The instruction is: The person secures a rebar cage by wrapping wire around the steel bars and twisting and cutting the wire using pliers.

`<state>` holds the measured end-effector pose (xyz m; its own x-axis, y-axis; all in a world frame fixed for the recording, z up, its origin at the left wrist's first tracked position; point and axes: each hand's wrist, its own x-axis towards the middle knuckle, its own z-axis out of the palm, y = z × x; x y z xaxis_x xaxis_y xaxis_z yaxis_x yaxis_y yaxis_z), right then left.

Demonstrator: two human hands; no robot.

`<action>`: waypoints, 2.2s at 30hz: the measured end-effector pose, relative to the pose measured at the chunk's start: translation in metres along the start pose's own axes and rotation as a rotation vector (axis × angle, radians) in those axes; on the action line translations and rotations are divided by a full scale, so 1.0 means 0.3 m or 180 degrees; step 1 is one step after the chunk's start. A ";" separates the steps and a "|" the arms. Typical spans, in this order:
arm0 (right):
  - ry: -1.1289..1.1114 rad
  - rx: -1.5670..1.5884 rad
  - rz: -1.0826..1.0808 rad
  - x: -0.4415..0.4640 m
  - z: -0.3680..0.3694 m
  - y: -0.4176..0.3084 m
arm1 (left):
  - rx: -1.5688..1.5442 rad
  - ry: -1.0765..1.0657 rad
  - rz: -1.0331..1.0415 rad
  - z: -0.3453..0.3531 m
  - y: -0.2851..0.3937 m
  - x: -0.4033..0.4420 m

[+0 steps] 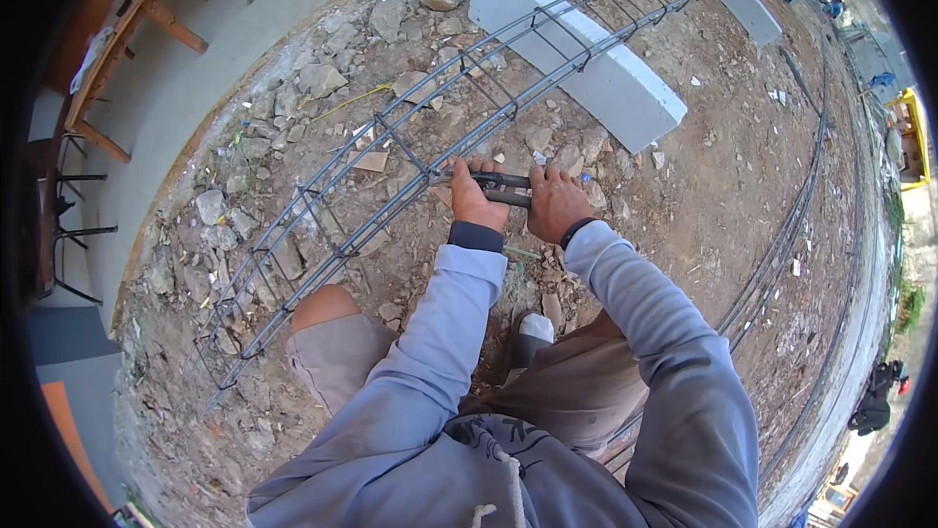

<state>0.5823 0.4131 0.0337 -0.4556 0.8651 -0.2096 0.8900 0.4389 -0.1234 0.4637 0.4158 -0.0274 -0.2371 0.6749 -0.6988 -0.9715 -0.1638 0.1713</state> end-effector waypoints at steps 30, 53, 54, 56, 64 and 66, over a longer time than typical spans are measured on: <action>0.0415 -0.0442 0.0161 -0.069 -0.085 -0.073 | -0.0058 -0.0116 0.0041 0.036 0.012 -0.039; 0.0150 0.0041 0.0027 -0.072 -0.168 -0.030 | 0.0037 -0.0756 -0.0406 -0.031 0.056 -0.064; 0.0406 -0.0159 -0.0058 -0.092 -0.152 -0.045 | 0.0031 -0.0681 -0.0404 -0.018 0.055 -0.060; 0.0939 -0.0586 -0.0221 -0.114 -0.116 -0.051 | 0.0042 -0.0563 -0.0471 0.007 0.048 -0.047; 0.0089 -0.0126 0.0179 0.002 -0.028 -0.010 | 0.0042 -0.0179 -0.0592 0.022 0.049 -0.016; -0.0040 -0.0161 0.0136 0.006 -0.053 -0.010 | 0.0032 -0.0101 -0.0388 0.002 0.035 0.007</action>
<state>0.5791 0.4172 0.0491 -0.4170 0.8804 -0.2257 0.9082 0.4135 -0.0649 0.4530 0.4158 -0.0266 -0.1168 0.7119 -0.6926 -0.9930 -0.0720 0.0934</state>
